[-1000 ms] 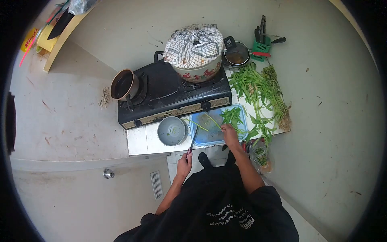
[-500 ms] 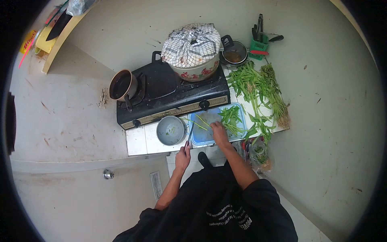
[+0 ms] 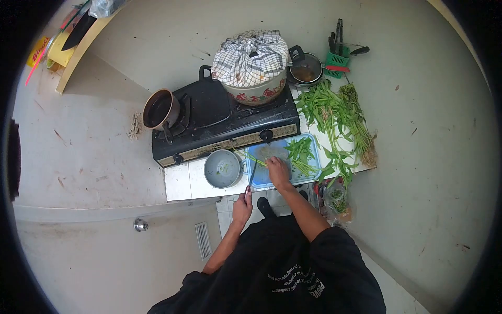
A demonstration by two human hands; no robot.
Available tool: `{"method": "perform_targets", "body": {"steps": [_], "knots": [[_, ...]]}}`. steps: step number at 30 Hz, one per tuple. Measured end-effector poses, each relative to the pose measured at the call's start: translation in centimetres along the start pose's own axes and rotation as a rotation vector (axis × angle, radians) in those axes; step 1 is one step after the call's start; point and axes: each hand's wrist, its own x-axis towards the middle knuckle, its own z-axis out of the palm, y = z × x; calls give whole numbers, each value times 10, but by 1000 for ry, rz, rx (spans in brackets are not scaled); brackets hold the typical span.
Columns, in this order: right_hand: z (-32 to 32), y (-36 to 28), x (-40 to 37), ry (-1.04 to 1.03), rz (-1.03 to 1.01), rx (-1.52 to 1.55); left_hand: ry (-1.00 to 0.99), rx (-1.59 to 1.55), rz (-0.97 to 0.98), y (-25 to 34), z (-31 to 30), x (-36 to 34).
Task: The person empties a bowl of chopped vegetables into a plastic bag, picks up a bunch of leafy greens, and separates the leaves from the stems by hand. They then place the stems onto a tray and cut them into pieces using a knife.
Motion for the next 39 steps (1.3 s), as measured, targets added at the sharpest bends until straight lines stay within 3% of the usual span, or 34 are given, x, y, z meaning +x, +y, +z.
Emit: {"method": "perform_targets", "body": {"steps": [7, 18, 39], "knots": [[-30, 17, -21, -56, -13, -59, -40, 44, 85, 0, -9, 8], [-30, 21, -28, 75, -47, 38, -97, 82, 99, 11, 12, 8], [-30, 25, -22, 58, -63, 133, -11, 175, 161, 10, 9, 3]]}}
